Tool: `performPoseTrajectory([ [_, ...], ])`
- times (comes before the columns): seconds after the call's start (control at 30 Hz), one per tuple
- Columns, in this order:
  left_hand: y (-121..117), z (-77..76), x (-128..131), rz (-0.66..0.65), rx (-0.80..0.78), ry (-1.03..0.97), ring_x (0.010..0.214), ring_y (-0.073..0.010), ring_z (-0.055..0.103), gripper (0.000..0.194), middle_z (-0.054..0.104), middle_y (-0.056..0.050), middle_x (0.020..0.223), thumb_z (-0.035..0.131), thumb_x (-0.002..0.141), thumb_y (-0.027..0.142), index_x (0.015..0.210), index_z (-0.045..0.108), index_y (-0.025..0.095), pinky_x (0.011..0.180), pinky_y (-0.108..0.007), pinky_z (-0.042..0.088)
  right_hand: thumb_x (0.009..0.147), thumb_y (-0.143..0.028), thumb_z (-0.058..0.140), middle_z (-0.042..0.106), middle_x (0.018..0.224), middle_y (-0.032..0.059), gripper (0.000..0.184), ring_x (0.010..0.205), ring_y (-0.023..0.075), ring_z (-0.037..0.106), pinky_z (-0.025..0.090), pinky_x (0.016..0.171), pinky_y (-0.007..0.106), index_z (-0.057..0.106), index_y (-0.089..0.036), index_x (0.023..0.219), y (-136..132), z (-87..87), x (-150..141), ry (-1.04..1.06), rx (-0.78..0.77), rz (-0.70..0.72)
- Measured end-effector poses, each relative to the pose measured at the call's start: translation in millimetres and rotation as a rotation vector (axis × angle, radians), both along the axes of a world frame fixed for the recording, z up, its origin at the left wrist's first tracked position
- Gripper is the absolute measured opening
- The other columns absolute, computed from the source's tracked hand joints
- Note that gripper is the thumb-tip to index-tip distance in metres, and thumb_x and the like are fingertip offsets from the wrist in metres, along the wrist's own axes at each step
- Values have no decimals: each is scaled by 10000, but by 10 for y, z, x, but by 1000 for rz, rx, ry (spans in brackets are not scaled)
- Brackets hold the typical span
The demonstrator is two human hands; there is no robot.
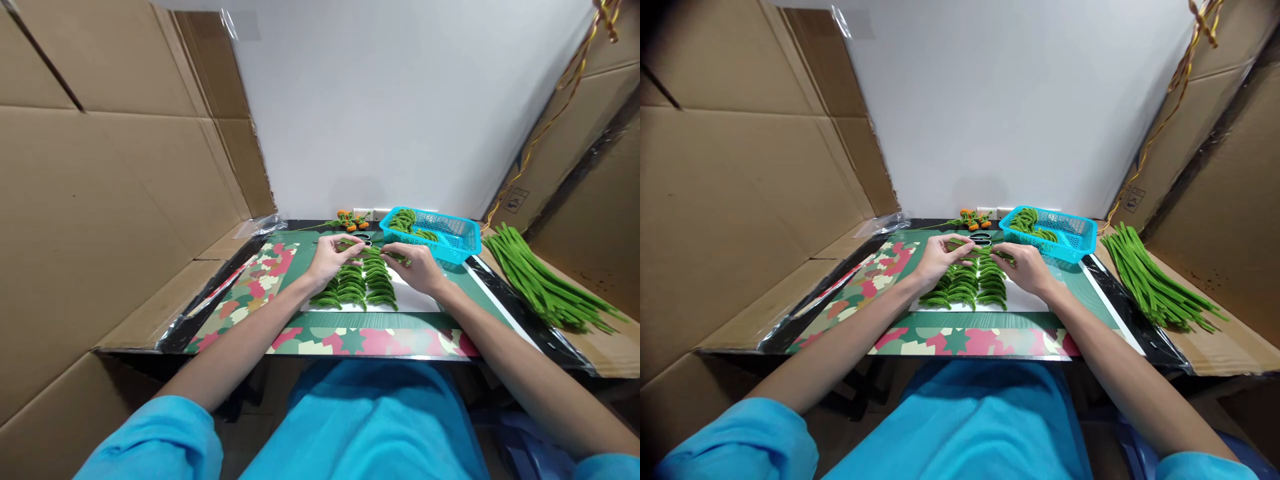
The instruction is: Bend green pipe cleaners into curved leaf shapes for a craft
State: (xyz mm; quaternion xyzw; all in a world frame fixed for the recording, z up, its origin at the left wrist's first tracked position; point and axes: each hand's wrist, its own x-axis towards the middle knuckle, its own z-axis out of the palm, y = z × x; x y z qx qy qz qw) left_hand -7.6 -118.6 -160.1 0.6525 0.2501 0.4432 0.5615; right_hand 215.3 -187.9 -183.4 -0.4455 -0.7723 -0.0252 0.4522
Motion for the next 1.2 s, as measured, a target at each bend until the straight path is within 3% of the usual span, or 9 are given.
performPoseTrajectory([
  [0.2,-59,-9,28,-40,-1,33,866,-293,812,423,818,-108,877,929,700,451,913,777,118,673,-350,679,1002,-394,616,807,885,52,226,755,201,752,566,642,288,755,-221,961,-23,12,-116,136,-60,61],
  [0.43,-83,-17,42,-69,-37,62,841,-307,815,440,815,-117,853,937,687,465,896,776,112,676,-381,686,1007,-539,580,676,610,-4,356,424,157,631,498,405,274,700,-218,911,-52,27,-128,330,-161,86],
  [0.6,-131,11,61,-45,-33,47,869,-318,814,446,822,-137,877,944,676,460,890,779,105,714,-401,688,987,-525,623,634,575,-19,349,382,141,598,453,373,269,702,-208,861,-42,27,-142,430,-115,41],
  [0.87,-136,36,36,7,-4,27,860,-315,813,423,825,-128,877,945,665,452,860,794,108,665,-372,684,923,-528,710,652,533,-16,347,370,142,580,449,379,276,749,-197,827,-33,15,-83,421,-115,52],
  [1.2,-184,39,81,14,-4,17,847,-307,813,437,829,-140,941,920,695,484,880,775,116,684,-395,687,936,-542,693,647,536,-1,363,362,146,559,423,360,280,729,-215,783,-45,38,-130,486,-57,-18],
])
